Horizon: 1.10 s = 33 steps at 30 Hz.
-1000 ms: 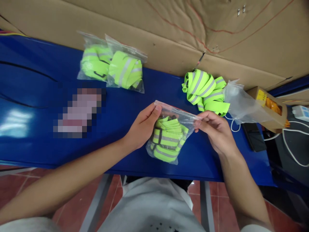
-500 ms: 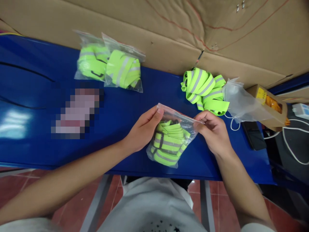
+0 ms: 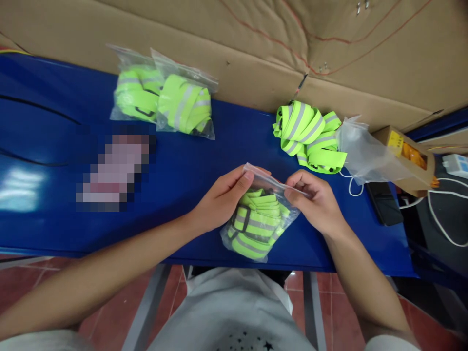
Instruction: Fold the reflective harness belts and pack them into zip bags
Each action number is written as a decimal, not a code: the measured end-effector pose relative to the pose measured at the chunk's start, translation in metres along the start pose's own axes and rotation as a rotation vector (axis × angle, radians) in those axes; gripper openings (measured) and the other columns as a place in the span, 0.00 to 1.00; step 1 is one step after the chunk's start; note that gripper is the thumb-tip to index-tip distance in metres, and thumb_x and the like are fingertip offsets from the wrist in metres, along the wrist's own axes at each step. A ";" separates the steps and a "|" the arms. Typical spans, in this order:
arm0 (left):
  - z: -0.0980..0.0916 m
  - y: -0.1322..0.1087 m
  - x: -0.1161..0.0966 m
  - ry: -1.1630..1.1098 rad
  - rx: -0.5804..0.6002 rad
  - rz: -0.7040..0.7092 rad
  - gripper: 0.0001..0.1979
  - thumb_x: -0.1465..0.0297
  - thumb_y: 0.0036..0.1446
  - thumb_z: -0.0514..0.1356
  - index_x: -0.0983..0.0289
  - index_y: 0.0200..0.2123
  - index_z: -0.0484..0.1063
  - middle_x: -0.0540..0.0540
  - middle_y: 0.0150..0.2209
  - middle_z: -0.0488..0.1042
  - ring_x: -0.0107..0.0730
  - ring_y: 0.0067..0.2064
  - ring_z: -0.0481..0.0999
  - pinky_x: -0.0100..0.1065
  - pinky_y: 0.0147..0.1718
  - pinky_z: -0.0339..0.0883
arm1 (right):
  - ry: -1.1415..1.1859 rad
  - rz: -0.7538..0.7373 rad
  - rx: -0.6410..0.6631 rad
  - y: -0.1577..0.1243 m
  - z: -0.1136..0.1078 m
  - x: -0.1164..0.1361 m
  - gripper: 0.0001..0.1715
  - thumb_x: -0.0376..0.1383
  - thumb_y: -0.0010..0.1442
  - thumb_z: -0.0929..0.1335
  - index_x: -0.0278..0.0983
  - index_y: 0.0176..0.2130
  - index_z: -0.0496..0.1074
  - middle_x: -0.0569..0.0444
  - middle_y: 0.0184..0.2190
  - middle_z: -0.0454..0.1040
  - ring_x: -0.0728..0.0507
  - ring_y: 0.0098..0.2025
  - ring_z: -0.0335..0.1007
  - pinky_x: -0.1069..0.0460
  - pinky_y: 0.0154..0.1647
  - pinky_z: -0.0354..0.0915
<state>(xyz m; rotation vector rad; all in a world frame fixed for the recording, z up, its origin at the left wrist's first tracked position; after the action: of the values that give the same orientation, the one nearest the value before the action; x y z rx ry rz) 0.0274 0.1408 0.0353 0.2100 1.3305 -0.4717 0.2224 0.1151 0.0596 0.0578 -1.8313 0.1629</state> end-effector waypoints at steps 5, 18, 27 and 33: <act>0.003 0.001 -0.006 0.066 0.069 0.069 0.19 0.55 0.71 0.57 0.63 0.50 0.79 0.56 0.51 0.82 0.39 0.53 0.80 0.33 0.53 0.70 | 0.014 -0.007 -0.019 0.000 -0.001 -0.004 0.10 0.35 0.62 0.72 0.38 0.31 0.69 0.59 0.25 0.70 0.52 0.26 0.61 0.55 0.26 0.56; -0.001 0.000 -0.010 0.234 -0.018 0.119 0.17 0.58 0.73 0.55 0.63 0.41 0.77 0.52 0.40 0.81 0.32 0.43 0.79 0.30 0.46 0.71 | 0.082 0.104 0.147 0.001 0.002 -0.005 0.10 0.42 0.64 0.75 0.38 0.40 0.78 0.56 0.33 0.76 0.51 0.31 0.69 0.55 0.32 0.62; -0.007 0.001 -0.012 0.313 -0.032 0.143 0.15 0.64 0.72 0.57 0.64 0.44 0.83 0.54 0.44 0.85 0.34 0.45 0.82 0.30 0.46 0.71 | -0.008 0.051 0.074 0.003 0.007 -0.013 0.11 0.42 0.63 0.75 0.37 0.35 0.76 0.57 0.30 0.76 0.50 0.31 0.70 0.55 0.32 0.64; -0.005 0.004 -0.009 0.295 0.059 0.092 0.12 0.63 0.68 0.61 0.64 0.44 0.82 0.53 0.41 0.85 0.32 0.42 0.82 0.29 0.41 0.71 | -0.056 0.035 0.084 0.003 0.010 -0.013 0.13 0.45 0.63 0.75 0.39 0.42 0.78 0.55 0.34 0.78 0.49 0.34 0.73 0.54 0.36 0.66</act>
<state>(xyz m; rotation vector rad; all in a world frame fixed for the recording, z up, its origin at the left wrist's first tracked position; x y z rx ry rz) 0.0237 0.1485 0.0426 0.4002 1.5885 -0.4133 0.2158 0.1164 0.0438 0.0899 -1.8818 0.2646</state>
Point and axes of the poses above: each hand's wrist, its own y-axis towards the middle knuckle, its own z-axis out of the palm, x = y × z, the point moved 5 cm from there along y, towards the middle knuckle
